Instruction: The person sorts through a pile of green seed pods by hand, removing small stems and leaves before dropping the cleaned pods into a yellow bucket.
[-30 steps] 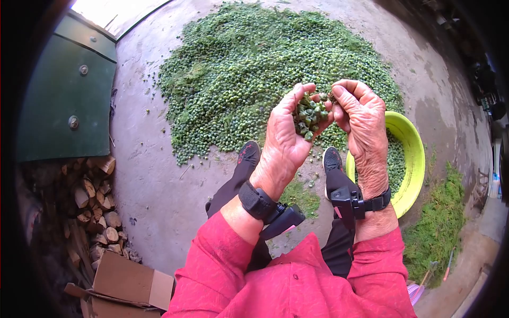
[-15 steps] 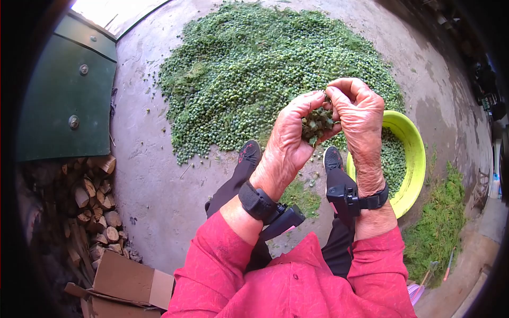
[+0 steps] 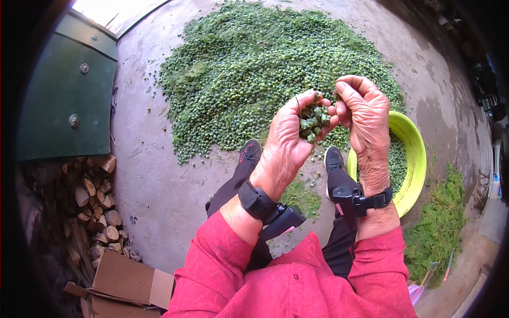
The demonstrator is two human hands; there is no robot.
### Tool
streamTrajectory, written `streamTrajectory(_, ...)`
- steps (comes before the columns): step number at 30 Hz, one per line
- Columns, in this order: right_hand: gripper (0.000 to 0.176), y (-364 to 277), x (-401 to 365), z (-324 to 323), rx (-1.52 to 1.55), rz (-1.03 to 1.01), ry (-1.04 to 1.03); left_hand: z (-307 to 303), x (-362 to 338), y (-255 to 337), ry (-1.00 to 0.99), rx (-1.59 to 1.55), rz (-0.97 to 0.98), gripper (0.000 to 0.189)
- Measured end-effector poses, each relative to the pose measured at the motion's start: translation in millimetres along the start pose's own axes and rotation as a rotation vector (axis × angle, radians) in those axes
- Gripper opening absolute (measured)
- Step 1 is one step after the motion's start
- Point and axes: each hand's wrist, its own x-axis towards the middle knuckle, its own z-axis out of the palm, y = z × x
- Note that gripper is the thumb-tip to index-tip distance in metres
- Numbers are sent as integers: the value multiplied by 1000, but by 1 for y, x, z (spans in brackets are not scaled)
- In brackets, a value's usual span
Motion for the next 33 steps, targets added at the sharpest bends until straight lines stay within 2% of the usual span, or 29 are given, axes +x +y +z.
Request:
streamTrajectory(2, 10, -7, 1, -4, 6, -38, -29, 4, -1, 2, 32, -27, 18, 15)
streamTrajectory(4, 10, -18, -1, -8, 16, -33, -165, 4, -2, 6, 52, -71, 39, 15)
streamTrajectory(6, 8, -31, -8, -16, -5, -20, -432, 3, -1, 10, 73, -90, 54, 14)
streamTrajectory(8, 8, -38, -7, -25, -249, -59, -823, 0, 0, 13, 50, -94, 87, 14)
streamTrajectory(11, 10, -41, -16, -21, -336, -39, -952, 2, -2, 14, 73, -95, 113, 15)
streamTrajectory(12, 10, -41, -17, -19, -335, -39, -952, 3, -3, 14, 80, -90, 133, 16)
streamTrajectory(14, 13, -41, -20, -8, -366, 107, -600, 0, -1, 13, 69, -75, 121, 13)
streamTrajectory(16, 22, -24, -19, 1, -225, 27, -425, -2, -2, 11, 73, 16, 130, 11)
streamTrajectory(18, 26, -11, -19, 9, -322, -95, -360, -8, 1, 5, 41, 36, 123, 10)
streamTrajectory(20, 25, -2, -21, 16, -523, -271, -312, -7, 0, -7, -64, 215, 312, 11)
streamTrajectory(21, 23, 6, -17, 13, -608, -436, -323, -3, -2, -10, -181, 148, 280, 12)
streamTrajectory(22, 21, 12, -13, 11, -692, -603, -333, -1, -3, -11, -181, 148, 278, 12)
streamTrajectory(23, 21, 11, -15, 12, -692, -603, -332, 1, -3, -10, -100, 71, 205, 13)
streamTrajectory(24, 18, 9, -17, 13, -565, -415, -271, 2, -3, -10, -18, -6, 132, 13)
streamTrajectory(26, 9, -2, -20, 17, -253, -112, -184, -4, -2, -8, -58, 21, 120, 14)
streamTrajectory(28, 8, -3, -15, 11, -83, -35, -188, -1, -3, -6, -37, 3, 61, 13)
streamTrajectory(30, 10, 0, -13, 7, -25, -36, -180, -1, 2, -6, -111, -31, 61, 14)
streamTrajectory(32, 11, 1, -10, 6, 33, -35, -174, 2, 1, -7, 30, -47, 57, 15)
streamTrajectory(33, 11, 0, -9, 5, 95, -43, -165, -2, 3, -7, 22, -9, 84, 17)
